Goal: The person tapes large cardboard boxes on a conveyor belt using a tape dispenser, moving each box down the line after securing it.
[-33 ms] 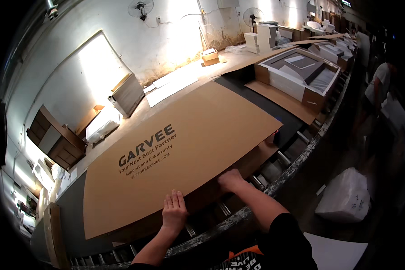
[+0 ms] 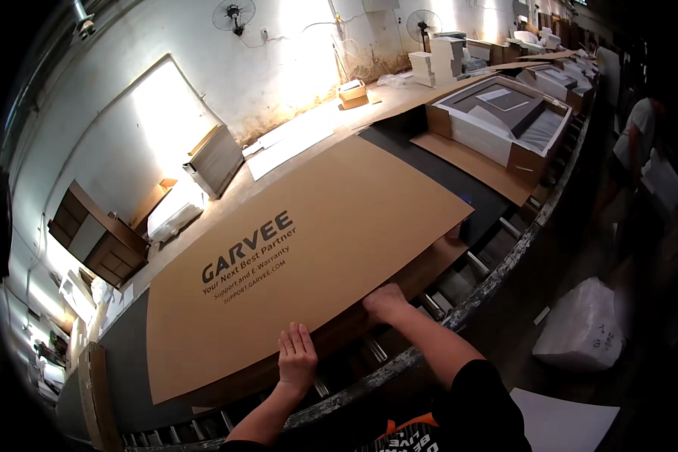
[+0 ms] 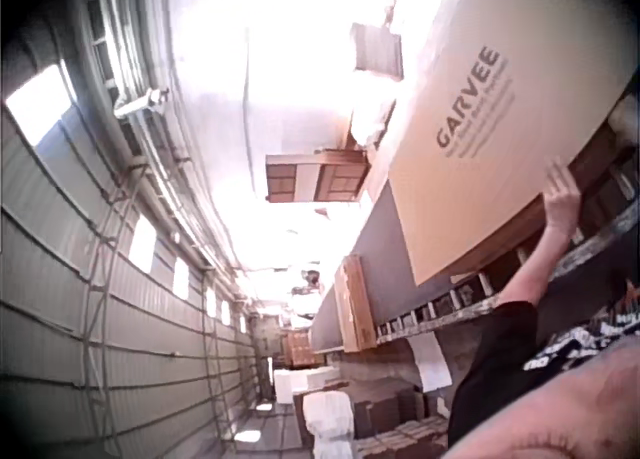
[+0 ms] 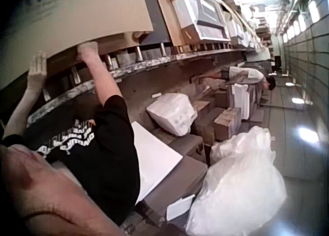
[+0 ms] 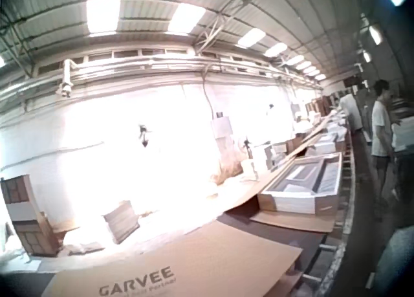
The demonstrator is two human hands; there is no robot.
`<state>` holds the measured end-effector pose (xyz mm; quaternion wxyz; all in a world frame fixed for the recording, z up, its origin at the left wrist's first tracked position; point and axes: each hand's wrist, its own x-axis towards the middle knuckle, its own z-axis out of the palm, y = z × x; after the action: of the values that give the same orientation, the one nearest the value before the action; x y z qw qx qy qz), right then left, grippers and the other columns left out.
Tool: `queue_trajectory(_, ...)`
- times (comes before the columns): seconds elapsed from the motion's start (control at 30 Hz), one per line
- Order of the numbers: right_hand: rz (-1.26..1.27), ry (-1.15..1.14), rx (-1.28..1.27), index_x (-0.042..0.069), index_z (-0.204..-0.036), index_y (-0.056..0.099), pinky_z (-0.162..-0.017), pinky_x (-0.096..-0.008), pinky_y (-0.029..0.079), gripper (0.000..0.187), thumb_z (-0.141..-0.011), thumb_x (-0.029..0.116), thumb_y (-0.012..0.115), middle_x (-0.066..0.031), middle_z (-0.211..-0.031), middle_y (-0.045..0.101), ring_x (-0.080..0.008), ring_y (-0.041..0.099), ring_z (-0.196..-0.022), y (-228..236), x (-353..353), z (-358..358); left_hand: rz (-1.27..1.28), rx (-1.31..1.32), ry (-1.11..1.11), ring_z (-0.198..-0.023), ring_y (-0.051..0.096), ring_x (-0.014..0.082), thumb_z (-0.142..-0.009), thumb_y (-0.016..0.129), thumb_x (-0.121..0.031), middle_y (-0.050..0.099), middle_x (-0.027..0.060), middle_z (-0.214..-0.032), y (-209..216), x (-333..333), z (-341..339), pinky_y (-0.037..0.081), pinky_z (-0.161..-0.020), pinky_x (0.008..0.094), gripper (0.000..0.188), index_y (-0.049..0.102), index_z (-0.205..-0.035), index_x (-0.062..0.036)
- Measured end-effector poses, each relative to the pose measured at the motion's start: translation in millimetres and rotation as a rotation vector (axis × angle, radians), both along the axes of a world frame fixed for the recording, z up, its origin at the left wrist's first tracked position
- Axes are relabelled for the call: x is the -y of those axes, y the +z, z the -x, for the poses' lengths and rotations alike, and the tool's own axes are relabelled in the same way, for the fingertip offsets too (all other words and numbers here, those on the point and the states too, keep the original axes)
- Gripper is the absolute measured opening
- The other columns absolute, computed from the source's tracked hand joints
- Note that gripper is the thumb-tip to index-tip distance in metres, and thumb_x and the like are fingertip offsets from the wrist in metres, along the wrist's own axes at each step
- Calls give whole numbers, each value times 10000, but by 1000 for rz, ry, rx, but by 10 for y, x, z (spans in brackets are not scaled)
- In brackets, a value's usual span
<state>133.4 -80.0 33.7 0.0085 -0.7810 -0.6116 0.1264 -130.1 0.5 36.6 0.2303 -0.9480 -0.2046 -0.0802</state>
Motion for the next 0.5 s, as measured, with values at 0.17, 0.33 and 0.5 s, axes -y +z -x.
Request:
queue_trajectory(0.17,-655,-81,145,49,-979,694,-975,-474,450,282,-730,181,669,-165,-1151,636,-348,613,-1075,-389,438,136,-12,31,-62,-1007,647,475,-842,591,-173,617,305,-1189,-66,20,-74,538,-876,516,475,564,-1227,104)
queue_trajectory(0.33,-1013,-100,14,8,-1093,651,-1035,-518,403,337,-800,174,658,-179,-1237,589,-367,572,-1155,-435,874,314,37,-47,-42,-1012,634,499,-793,660,-238,601,332,-1191,50,58,139,527,-888,533,578,551,-1225,130)
queue_trajectory(0.5,-1468,-77,-96,32,-920,657,-950,-453,477,185,-822,189,654,-131,-1000,673,-319,655,-976,-188,505,-216,-18,-202,-14,-1013,621,524,-796,658,-238,588,377,-1161,83,-18,205,517,-900,544,604,527,-1214,177)
